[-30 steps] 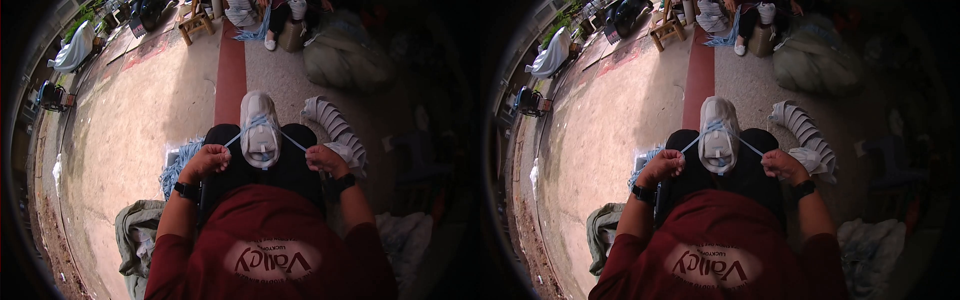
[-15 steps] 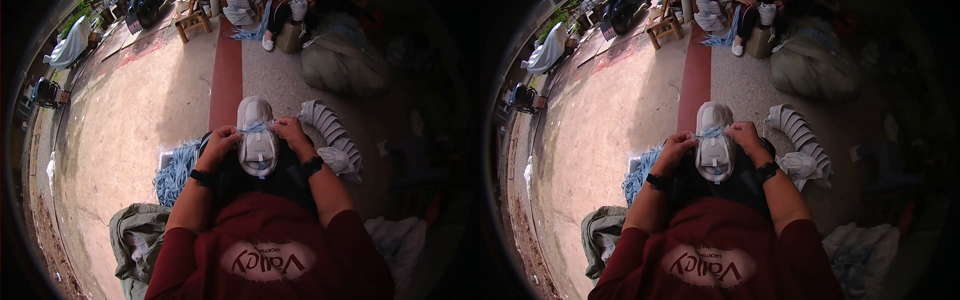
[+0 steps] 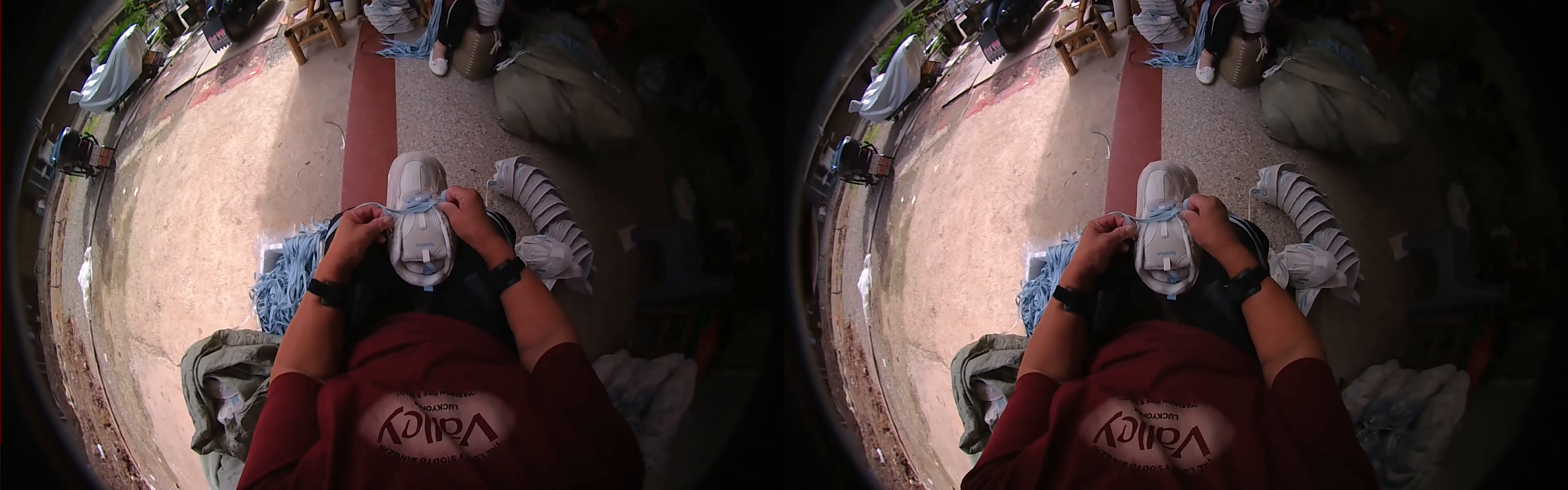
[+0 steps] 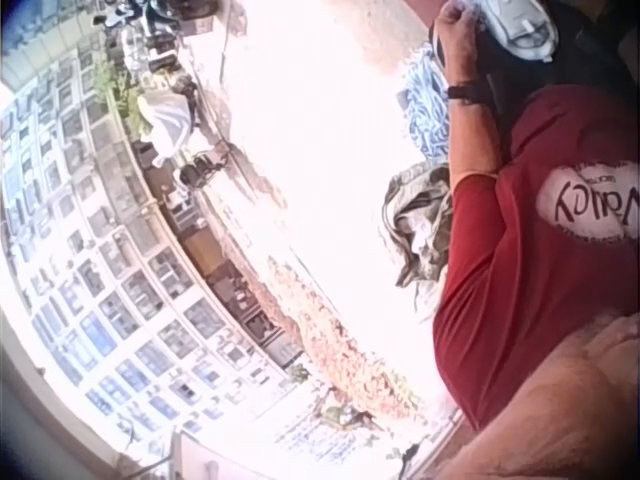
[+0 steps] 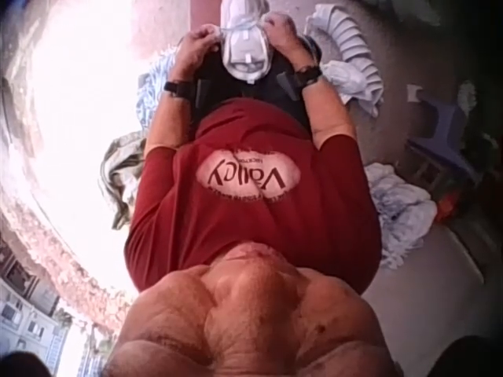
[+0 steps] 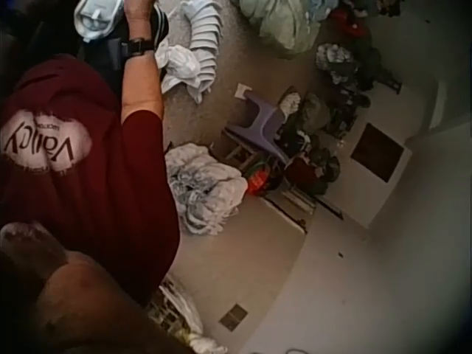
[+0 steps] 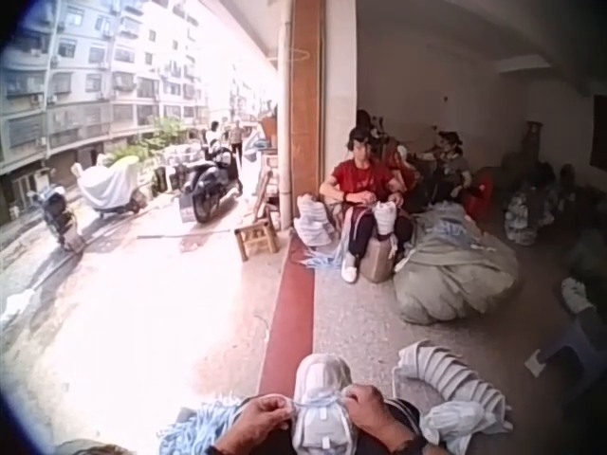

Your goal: Insert and tie laces on newly manufactured shoes.

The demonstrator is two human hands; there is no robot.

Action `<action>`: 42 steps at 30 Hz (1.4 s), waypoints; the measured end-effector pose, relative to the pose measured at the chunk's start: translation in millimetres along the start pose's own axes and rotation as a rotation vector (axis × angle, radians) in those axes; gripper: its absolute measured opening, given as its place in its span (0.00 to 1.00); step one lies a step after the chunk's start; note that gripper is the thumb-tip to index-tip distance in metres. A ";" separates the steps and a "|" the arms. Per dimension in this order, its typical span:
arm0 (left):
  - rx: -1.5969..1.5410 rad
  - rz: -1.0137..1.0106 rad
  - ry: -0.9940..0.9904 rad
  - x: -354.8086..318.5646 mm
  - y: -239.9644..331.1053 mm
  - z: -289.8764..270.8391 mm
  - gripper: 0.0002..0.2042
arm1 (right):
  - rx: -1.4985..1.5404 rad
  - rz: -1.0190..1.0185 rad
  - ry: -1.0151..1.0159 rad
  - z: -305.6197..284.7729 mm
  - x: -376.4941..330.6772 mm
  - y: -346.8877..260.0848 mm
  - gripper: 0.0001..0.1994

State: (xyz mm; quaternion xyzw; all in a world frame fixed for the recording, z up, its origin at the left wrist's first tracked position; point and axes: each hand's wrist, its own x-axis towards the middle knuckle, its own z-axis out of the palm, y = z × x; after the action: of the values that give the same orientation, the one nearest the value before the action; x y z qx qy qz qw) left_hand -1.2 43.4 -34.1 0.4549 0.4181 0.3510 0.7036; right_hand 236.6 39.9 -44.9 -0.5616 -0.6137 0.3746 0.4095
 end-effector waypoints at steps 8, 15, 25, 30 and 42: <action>-0.042 0.075 -0.023 -6.4 -5.8 1.2 0.05 | -0.045 0.027 0.295 21.7 -7.8 -3.3 0.06; 0.422 0.267 0.020 -4.6 9.0 41.9 0.06 | -0.643 -0.101 0.127 14.1 -34.9 -46.3 0.08; 1.134 0.540 0.173 25.3 2.4 79.6 0.05 | -0.352 -0.196 0.244 17.7 -35.4 -11.4 0.05; 1.377 0.616 0.229 37.1 -12.6 81.7 0.04 | -0.238 -0.282 0.325 22.8 -33.3 1.1 0.08; 1.459 0.270 0.197 -28.5 32.8 22.8 0.06 | -0.492 -0.276 0.313 19.0 -33.8 -38.6 0.05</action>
State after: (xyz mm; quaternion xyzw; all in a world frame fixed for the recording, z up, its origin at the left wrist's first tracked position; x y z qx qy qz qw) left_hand 4.2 21.8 9.6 0.8199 0.5464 0.1072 0.1333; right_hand 205.3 2.8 -19.4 -0.6059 -0.6860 0.0650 0.3976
